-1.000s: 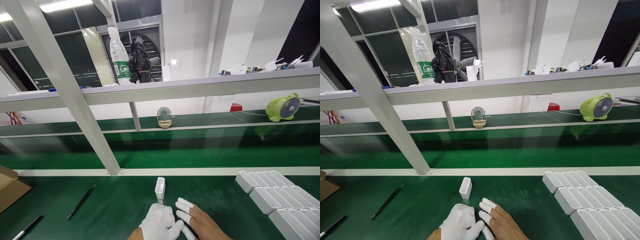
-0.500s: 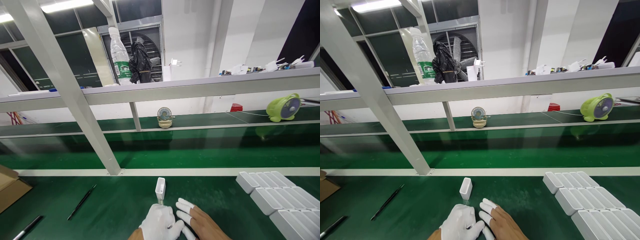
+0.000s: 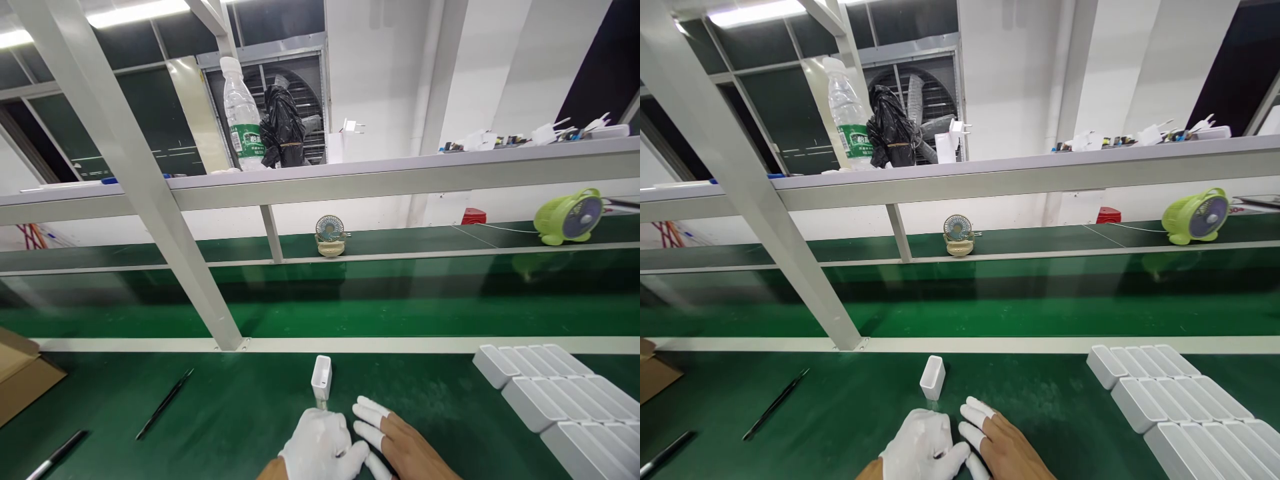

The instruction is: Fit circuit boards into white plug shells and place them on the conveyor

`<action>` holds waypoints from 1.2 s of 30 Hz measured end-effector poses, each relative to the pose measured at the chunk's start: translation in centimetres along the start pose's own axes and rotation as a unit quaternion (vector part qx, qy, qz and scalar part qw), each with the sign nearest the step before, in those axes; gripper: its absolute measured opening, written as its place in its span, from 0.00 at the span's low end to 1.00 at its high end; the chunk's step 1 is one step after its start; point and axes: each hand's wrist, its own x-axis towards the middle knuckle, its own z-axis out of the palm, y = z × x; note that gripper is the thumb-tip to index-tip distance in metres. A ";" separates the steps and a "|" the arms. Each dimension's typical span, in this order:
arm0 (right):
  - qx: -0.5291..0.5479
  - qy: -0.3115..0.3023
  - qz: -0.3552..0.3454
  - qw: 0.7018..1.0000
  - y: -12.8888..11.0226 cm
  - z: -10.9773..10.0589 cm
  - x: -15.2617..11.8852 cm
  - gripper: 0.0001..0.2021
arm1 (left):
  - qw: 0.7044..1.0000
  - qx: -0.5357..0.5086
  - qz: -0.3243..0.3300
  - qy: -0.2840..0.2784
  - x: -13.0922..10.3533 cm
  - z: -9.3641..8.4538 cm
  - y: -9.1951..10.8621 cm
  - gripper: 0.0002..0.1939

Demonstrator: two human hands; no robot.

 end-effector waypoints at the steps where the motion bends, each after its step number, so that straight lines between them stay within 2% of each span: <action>1: -0.002 0.006 -0.001 1.000 0.0 0.1 0.0 0.31 | 1.000 0.000 -0.004 0.001 0.0 0.0 0.0 0.19; 6: -0.008 0.033 -0.008 0.999 0.0 0.3 -0.1 0.29 | 1.000 -0.004 -0.011 -0.004 0.0 -0.1 0.1 0.20; 12: -0.020 0.014 0.000 1.000 -0.1 0.2 -0.1 0.28 | 1.000 -0.004 -0.010 -0.009 0.1 -0.3 0.2 0.21; 17: 0.004 0.033 -0.007 0.999 0.1 0.3 0.0 0.28 | 1.000 0.006 -0.011 0.000 0.1 -0.3 0.2 0.20; 26: 0.008 -0.009 0.005 1.000 -0.6 -1.1 0.5 0.31 | 1.000 -0.005 0.007 0.004 0.7 -1.4 0.7 0.23; 30: -0.010 -0.026 0.005 1.000 -0.6 -1.1 0.5 0.32 | 1.000 -0.015 0.009 0.002 0.8 -1.8 0.8 0.23; 33: -0.027 -0.005 -0.007 1.000 -0.4 -0.8 0.4 0.29 | 1.000 -0.015 -0.013 -0.007 0.6 -1.7 0.8 0.21; 36: -0.016 0.042 -0.028 0.999 -0.2 -0.3 0.2 0.26 | 0.999 -0.012 -0.033 -0.015 0.3 -1.3 0.8 0.19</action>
